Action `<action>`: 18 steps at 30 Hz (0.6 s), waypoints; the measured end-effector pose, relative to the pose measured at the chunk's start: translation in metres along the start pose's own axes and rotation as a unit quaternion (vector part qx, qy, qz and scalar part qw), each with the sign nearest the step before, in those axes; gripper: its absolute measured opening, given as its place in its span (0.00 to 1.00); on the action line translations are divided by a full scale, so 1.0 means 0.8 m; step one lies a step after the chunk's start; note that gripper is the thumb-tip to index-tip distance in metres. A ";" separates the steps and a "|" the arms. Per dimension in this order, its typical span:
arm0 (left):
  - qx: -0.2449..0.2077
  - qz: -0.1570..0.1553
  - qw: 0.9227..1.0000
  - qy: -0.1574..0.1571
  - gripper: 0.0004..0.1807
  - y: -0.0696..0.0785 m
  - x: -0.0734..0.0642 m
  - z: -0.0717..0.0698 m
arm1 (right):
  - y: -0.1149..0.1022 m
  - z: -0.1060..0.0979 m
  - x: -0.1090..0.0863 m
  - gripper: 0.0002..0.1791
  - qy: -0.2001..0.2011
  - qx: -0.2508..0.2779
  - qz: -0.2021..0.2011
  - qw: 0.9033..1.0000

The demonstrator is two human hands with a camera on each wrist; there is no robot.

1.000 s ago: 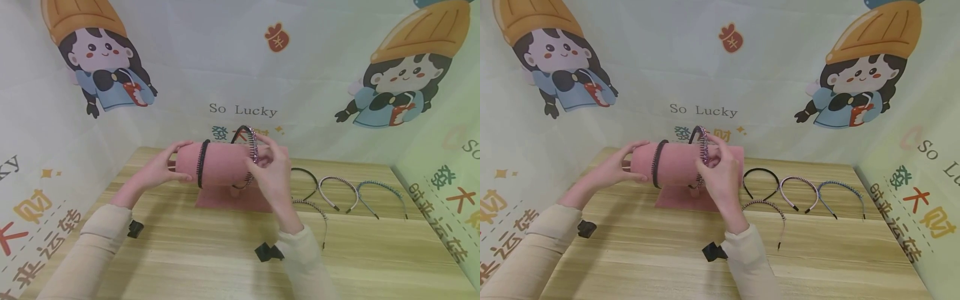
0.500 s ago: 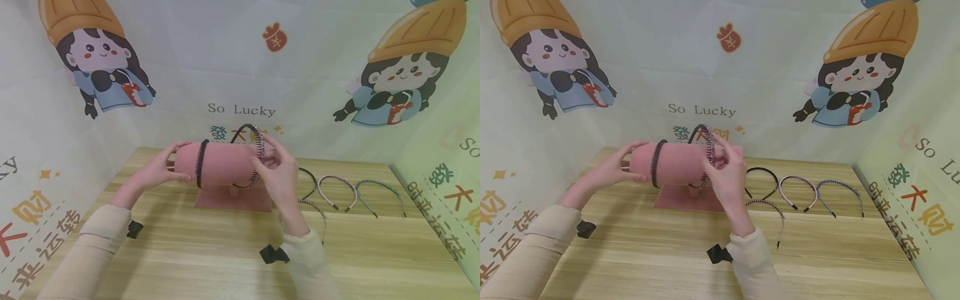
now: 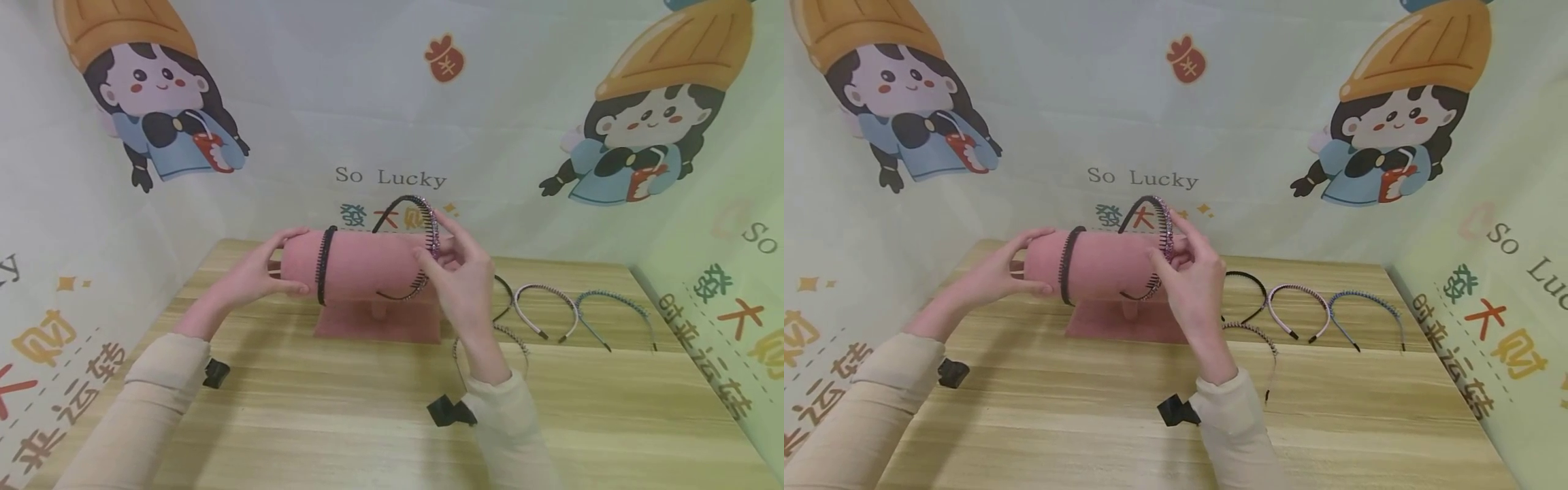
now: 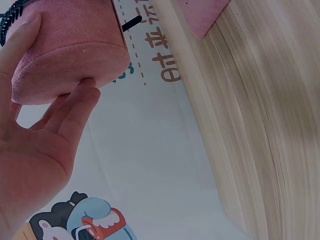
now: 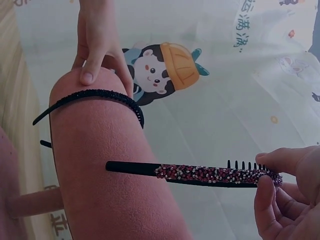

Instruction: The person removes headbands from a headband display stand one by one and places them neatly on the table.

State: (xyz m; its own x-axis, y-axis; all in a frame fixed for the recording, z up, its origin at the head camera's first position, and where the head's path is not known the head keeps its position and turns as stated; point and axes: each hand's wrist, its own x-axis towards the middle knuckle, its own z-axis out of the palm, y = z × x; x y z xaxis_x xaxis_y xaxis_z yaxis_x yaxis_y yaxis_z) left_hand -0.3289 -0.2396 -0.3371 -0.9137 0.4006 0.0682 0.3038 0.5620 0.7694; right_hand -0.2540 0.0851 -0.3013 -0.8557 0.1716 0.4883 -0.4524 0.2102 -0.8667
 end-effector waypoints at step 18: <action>0.014 0.008 1.000 0.002 0.55 0.002 -0.001 -0.001 | -0.005 -0.014 0.000 0.28 0.006 -0.019 -0.015 1.000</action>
State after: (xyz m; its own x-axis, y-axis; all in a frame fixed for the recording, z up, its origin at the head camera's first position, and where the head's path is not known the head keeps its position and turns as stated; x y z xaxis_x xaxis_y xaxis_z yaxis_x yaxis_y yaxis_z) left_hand -0.3276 -0.2399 -0.3356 -0.9096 0.4073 0.0824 0.3258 0.5760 0.7497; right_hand -0.2493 0.0950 -0.2969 -0.8388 0.1770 0.5148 -0.4671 0.2516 -0.8476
